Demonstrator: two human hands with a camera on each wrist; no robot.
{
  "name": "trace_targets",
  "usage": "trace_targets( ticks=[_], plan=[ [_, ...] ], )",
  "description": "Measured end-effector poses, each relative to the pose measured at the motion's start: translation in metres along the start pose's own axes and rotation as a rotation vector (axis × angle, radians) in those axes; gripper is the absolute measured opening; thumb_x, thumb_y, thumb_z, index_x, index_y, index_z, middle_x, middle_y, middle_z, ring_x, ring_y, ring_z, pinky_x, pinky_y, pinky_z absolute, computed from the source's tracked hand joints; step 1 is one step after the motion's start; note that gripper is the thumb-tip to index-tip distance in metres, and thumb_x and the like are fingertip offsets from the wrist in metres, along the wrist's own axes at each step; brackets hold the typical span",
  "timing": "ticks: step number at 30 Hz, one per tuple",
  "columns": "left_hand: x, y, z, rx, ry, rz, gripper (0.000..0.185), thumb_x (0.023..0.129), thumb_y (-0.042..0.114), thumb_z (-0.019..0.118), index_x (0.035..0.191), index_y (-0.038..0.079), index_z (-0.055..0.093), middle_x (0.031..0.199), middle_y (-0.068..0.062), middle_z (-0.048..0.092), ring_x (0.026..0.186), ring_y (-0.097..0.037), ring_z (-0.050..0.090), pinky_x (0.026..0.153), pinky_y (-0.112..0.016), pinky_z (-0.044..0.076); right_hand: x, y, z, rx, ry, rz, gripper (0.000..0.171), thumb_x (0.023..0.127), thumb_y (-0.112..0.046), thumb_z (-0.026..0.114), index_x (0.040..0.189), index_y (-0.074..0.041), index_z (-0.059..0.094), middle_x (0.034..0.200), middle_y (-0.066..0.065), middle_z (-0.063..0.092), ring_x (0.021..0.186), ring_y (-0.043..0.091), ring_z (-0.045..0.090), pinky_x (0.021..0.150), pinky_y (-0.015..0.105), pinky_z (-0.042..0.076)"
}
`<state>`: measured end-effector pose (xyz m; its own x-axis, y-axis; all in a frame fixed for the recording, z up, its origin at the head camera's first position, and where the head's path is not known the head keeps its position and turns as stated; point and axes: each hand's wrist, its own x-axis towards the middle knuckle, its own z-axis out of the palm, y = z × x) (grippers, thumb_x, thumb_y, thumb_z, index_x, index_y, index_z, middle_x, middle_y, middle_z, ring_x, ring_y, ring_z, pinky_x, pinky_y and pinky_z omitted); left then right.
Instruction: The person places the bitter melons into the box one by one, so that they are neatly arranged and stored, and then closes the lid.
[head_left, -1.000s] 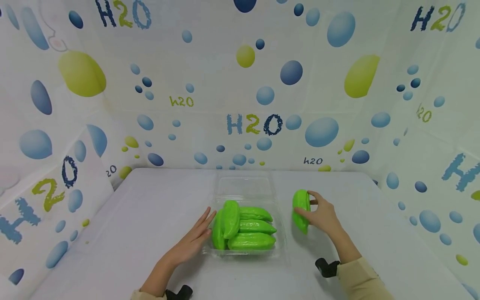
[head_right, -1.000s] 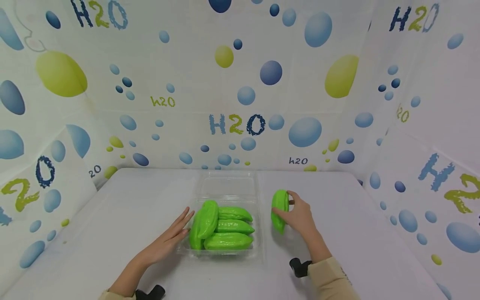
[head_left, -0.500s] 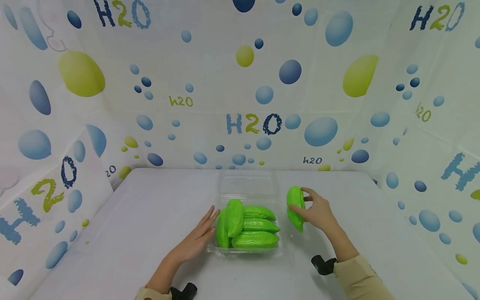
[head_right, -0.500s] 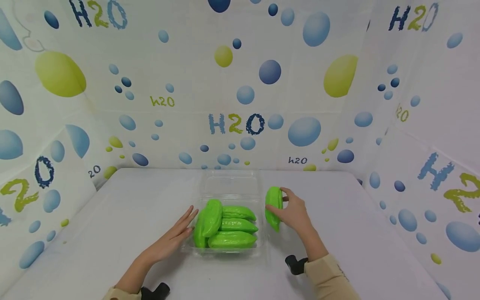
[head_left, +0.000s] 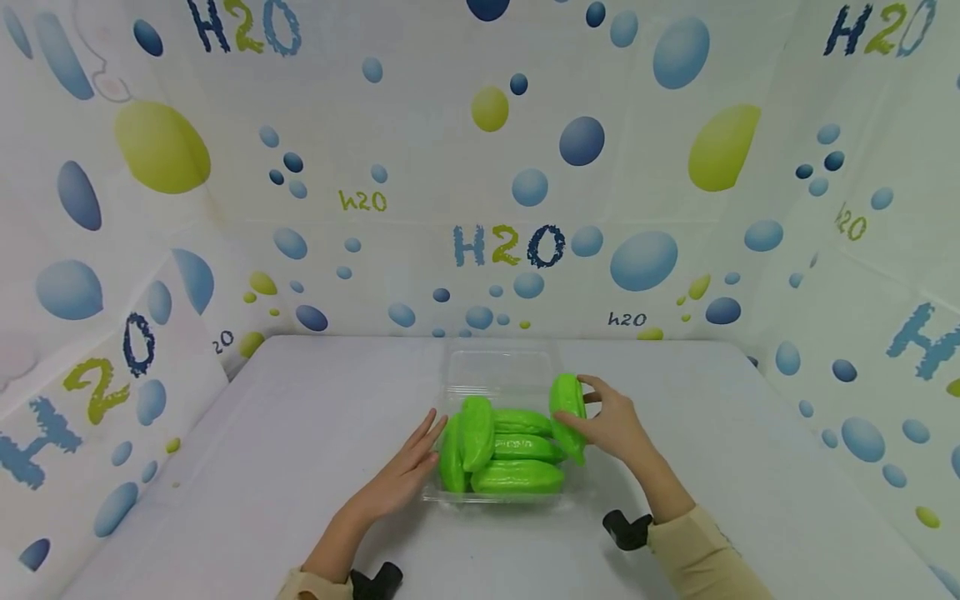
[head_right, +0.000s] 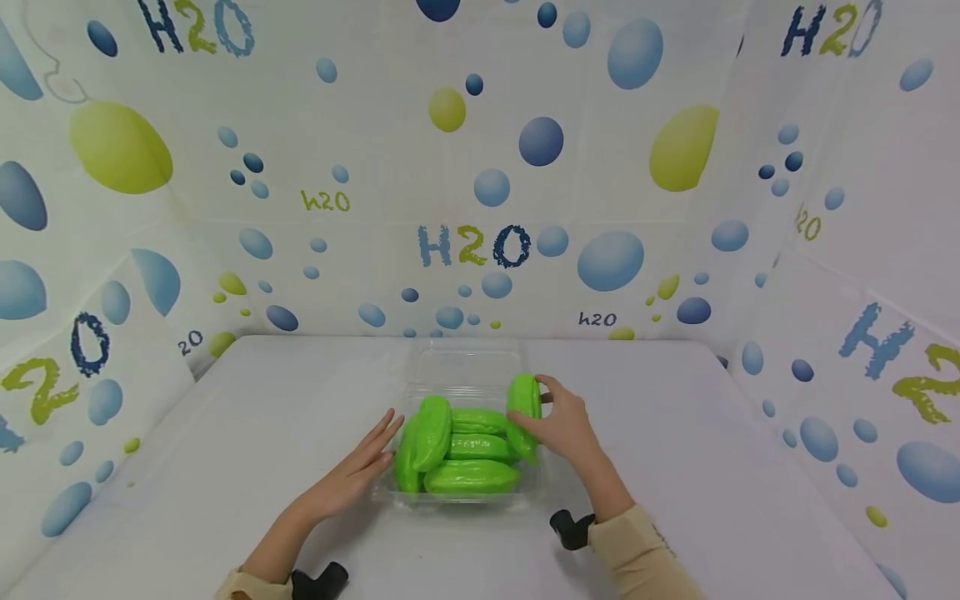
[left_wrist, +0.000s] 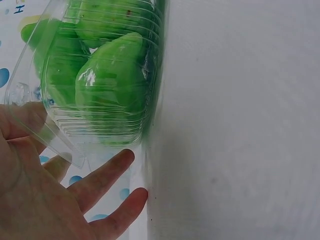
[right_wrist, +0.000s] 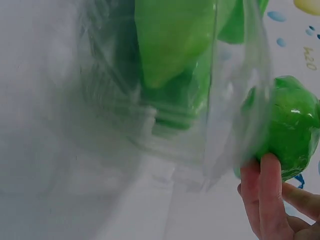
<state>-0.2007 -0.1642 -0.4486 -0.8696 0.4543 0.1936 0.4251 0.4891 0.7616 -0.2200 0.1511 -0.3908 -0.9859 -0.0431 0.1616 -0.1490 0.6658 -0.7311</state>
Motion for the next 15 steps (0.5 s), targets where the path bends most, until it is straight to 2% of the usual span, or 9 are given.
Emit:
trace_targets(
  ticks=[2,9,15],
  plan=[
    [0.0,-0.001,0.001,-0.001,0.004,0.0,0.049,0.1,0.017,0.036,0.145,0.005,0.02,0.152,-0.016,0.005,0.137,-0.037,0.005,0.104,-0.059,0.012,0.0,-0.002,0.004,-0.002,-0.009,-0.003,0.074,0.077,-0.037,0.072,0.135,-0.004,0.04,0.115,0.026,0.056,0.066,0.02,0.064,0.054,0.03,0.053],
    [0.0,-0.002,-0.001,0.011,-0.008,-0.013,0.05,0.1,0.018,0.036,0.146,0.008,0.02,0.152,-0.013,0.004,0.137,-0.034,0.004,0.105,-0.057,0.013,-0.001,-0.01,0.019,-0.026,-0.013,-0.014,0.072,0.076,-0.039,0.072,0.133,-0.004,0.044,0.111,0.022,0.059,0.085,0.027,0.063,0.065,0.036,0.053],
    [0.0,-0.002,0.0,0.014,-0.005,-0.013,0.05,0.1,0.018,0.036,0.146,0.007,0.019,0.152,-0.014,0.004,0.137,-0.035,0.004,0.105,-0.058,0.012,0.0,-0.016,0.031,0.016,-0.039,0.005,0.071,0.075,-0.038,0.074,0.133,-0.007,0.045,0.111,0.021,0.059,0.062,0.017,0.063,0.061,0.034,0.052]
  ],
)
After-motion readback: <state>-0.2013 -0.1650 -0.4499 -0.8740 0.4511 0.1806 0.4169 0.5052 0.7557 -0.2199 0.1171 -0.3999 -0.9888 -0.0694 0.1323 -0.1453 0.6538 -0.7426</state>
